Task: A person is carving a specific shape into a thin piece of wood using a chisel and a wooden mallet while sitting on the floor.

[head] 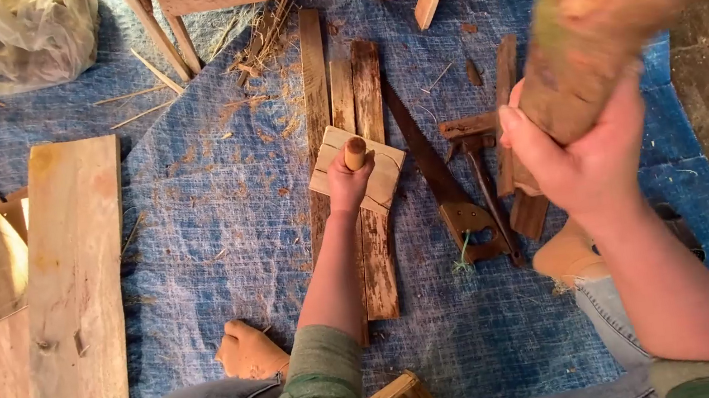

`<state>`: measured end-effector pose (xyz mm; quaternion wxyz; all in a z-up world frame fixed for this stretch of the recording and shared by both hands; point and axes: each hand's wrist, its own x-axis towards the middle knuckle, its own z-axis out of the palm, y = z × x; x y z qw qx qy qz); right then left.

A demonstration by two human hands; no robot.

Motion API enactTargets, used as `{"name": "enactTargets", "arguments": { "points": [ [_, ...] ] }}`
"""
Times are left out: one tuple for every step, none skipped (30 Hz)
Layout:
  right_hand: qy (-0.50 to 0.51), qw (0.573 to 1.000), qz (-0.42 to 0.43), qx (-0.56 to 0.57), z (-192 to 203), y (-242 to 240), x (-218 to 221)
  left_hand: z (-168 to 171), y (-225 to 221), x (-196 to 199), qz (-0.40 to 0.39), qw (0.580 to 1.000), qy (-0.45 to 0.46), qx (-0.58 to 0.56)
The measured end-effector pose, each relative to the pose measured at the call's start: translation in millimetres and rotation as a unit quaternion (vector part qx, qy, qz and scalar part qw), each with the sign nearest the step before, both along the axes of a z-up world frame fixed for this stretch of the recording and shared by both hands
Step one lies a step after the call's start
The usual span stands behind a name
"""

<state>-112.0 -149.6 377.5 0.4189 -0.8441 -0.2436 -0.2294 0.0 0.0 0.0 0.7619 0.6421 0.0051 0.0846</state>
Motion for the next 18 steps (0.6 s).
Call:
{"name": "enactTargets", "arguments": {
  "points": [
    [-0.001,1.0,0.0,-0.001,-19,5,3,4,-2,1,0.0,1.0,-0.001,-0.001],
    [-0.016,1.0,-0.001,0.005,-39,10,6,8,-3,2,0.023,1.0,-0.013,0.011],
    [-0.03,0.999,-0.001,0.012,-60,17,8,10,-3,-1,0.045,0.998,-0.024,0.024],
    [-0.029,0.999,-0.001,0.013,-103,5,15,-29,-7,10,0.046,0.998,-0.023,0.025],
    [0.199,0.961,-0.041,-0.188,-147,-9,22,-67,-13,20,0.03,0.999,-0.007,0.019],
    [0.407,0.831,-0.082,-0.371,-190,-22,28,-105,-18,29,0.015,1.0,0.009,0.012],
    [0.406,0.833,-0.084,-0.367,-170,-9,21,-66,-7,12,0.012,1.0,0.006,0.015],
    [0.409,0.847,-0.101,-0.323,-149,4,14,-26,4,-4,0.015,0.999,-0.02,0.047],
    [0.409,0.859,-0.115,-0.287,-125,11,11,17,8,-19,0.024,0.996,-0.045,0.073],
    [0.407,0.859,-0.115,-0.29,-116,11,15,15,0,-7,0.027,0.996,-0.046,0.07],
    [0.415,0.867,-0.121,-0.248,-112,14,12,8,-4,-7,0.022,0.996,-0.042,0.071],
    [0.422,0.873,-0.128,-0.206,-109,18,8,0,-7,-8,0.016,0.997,-0.038,0.071],
    [0.42,0.874,-0.129,-0.207,-98,17,9,-12,-6,-3,0.016,0.997,-0.04,0.07],
    [0.413,0.882,-0.126,-0.187,-86,16,11,-22,-5,1,0.022,0.998,-0.033,0.046],
    [0.407,0.89,-0.122,-0.168,-75,15,12,-34,-4,6,0.028,0.999,-0.024,0.022],
    [0.405,0.89,-0.123,-0.169,-63,8,14,-33,-6,5,0.028,0.999,-0.026,0.021],
    [0.309,0.937,-0.115,-0.115,-51,2,17,-33,-6,5,0.035,0.999,-0.023,0.017],
    [0.209,0.97,-0.107,-0.059,-40,-4,20,-33,-7,5,0.042,0.999,-0.021,0.012]
  ]
}}
